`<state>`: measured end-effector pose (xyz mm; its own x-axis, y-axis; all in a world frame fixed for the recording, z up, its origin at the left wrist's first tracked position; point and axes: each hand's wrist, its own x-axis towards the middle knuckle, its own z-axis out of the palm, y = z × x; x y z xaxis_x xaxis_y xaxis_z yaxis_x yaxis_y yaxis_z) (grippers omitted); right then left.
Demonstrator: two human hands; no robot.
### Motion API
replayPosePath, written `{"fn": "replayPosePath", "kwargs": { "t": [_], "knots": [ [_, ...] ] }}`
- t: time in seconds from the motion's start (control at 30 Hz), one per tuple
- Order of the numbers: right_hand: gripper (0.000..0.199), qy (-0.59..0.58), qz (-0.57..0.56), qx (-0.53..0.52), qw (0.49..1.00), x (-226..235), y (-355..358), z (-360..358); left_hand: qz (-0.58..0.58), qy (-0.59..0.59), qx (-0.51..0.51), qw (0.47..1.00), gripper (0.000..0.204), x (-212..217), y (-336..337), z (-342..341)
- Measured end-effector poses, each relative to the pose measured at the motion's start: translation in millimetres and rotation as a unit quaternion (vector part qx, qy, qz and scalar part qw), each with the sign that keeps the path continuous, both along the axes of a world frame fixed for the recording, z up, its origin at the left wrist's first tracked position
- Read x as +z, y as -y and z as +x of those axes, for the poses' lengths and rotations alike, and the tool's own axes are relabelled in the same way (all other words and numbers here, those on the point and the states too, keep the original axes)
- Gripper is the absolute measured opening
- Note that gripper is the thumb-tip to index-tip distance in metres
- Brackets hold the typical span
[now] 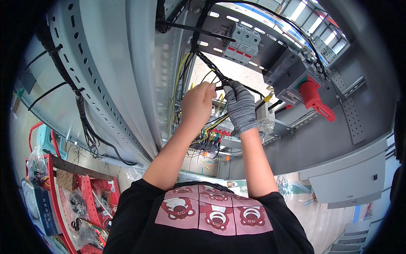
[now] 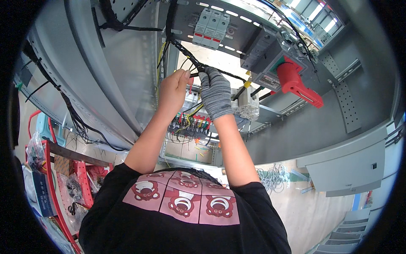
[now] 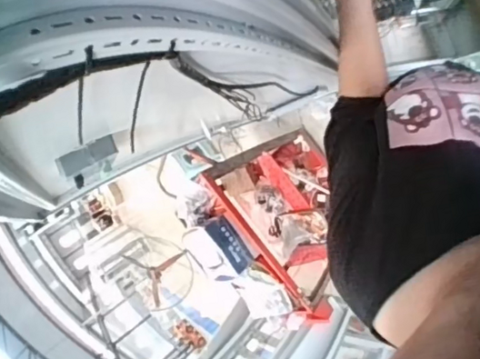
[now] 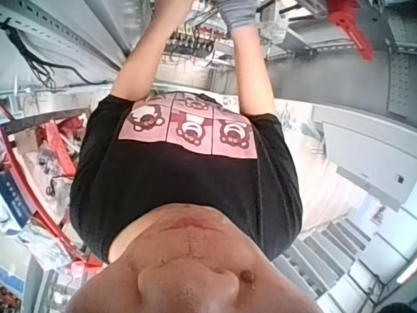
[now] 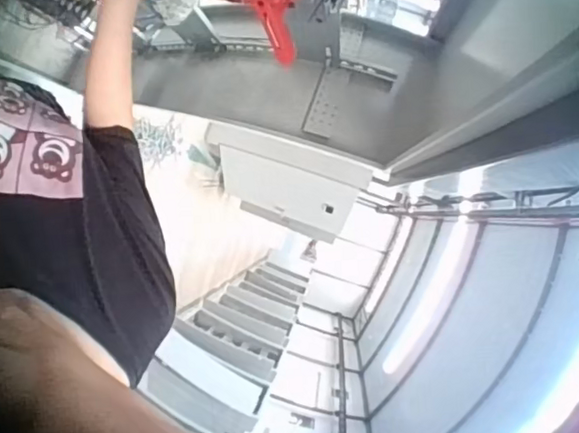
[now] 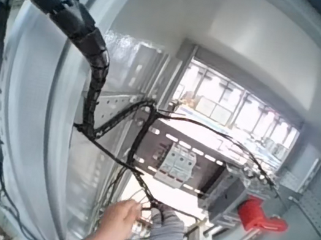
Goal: The person organizes and secures wires inside an open electrical cabinet using zip ties and pliers. They repeatedly route wires, attach zip ties, and trim excess lengths to tidy the internal wiring.
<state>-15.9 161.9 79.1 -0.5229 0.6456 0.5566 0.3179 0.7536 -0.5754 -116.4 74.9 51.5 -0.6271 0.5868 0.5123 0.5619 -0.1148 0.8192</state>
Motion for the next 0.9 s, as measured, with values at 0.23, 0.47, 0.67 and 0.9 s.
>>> {"fn": "replayPosePath", "kwargs": {
  "t": [0.23, 0.47, 0.67, 0.9],
  "knots": [
    [0.023, 0.04, 0.048, -0.042, 0.997, 4, 3, -1, 0.006, 0.078, -0.072, 0.994, 0.035, 12, 17, 23],
    [0.024, -0.011, -0.002, -0.015, 1.0, -5, -7, 0, 0.039, 0.085, -0.091, 0.991, 0.034, 10, 21, 34],
    [0.025, -0.038, -0.088, 0.0, 0.995, -4, -4, -3, 0.05, 0.105, -0.112, 0.987, 0.037, 3, 22, 36],
    [0.028, 0.036, -0.254, 0.113, 0.96, 9, -22, 7, 0.0, 0.262, -0.234, 0.936, 0.024, 10, 30, 57]
  ]
}}
